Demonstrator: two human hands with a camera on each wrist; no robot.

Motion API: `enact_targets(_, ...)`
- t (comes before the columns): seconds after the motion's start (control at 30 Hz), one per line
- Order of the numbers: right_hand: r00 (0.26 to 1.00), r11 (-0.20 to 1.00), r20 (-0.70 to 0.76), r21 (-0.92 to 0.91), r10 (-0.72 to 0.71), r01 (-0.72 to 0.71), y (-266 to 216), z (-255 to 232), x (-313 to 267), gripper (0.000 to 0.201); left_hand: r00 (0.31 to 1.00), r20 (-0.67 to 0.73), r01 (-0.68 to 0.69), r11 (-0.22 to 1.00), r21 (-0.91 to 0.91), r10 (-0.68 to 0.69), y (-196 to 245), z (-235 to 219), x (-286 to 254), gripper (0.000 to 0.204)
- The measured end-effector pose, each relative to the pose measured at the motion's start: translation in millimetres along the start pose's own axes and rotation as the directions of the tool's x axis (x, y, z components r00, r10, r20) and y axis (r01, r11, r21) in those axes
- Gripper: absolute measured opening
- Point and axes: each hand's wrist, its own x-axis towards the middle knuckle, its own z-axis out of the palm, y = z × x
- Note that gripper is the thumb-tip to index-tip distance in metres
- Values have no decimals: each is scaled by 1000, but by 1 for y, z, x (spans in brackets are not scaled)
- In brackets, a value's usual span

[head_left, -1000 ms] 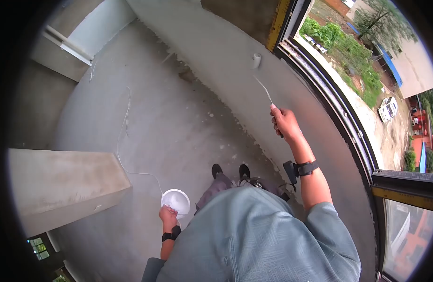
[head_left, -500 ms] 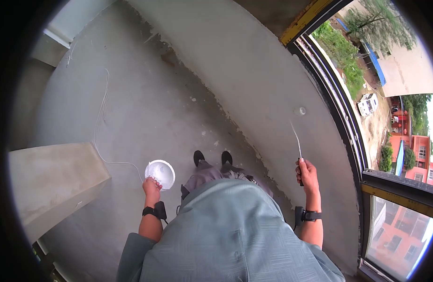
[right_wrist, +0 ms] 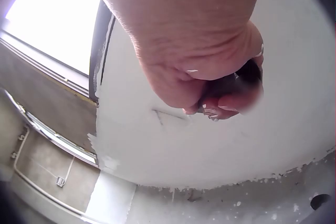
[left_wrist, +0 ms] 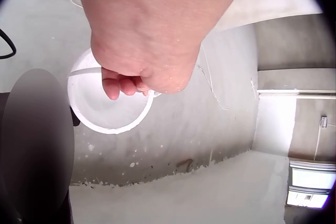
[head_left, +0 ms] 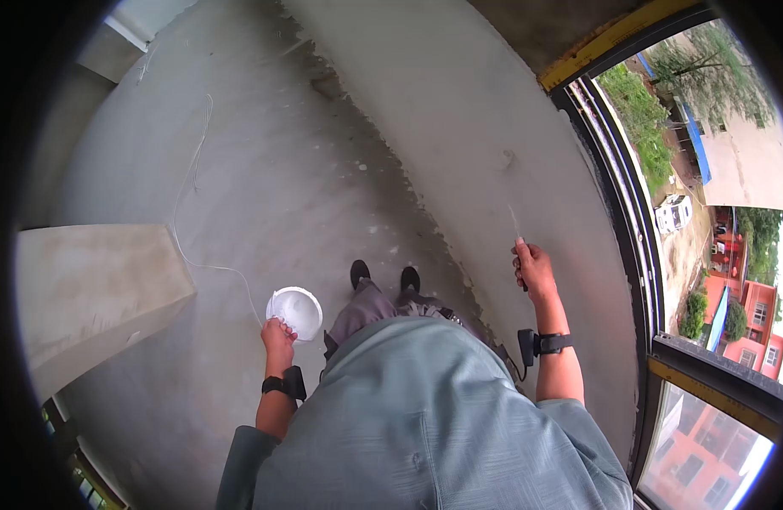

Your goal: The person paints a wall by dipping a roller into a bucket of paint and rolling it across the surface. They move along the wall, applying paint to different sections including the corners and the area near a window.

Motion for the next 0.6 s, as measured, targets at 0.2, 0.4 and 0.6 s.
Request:
enact_targets(0.2,996,998,74,-15,-53,54,-19,39,72,43,997,-75,-14,998,-63,10,-18,-28,-24,10)
enact_targets(0.4,986,1000,165,-8,19,-18,-26,73,118,42,993,-122,-3,997,-73,-6,-23,-40,-39,11)
enact_targets(0.6,993,998,95,-35,63,-60,20,45,90,43,994,-110,-12,1000,-11,11,-23,-42,-31,11)
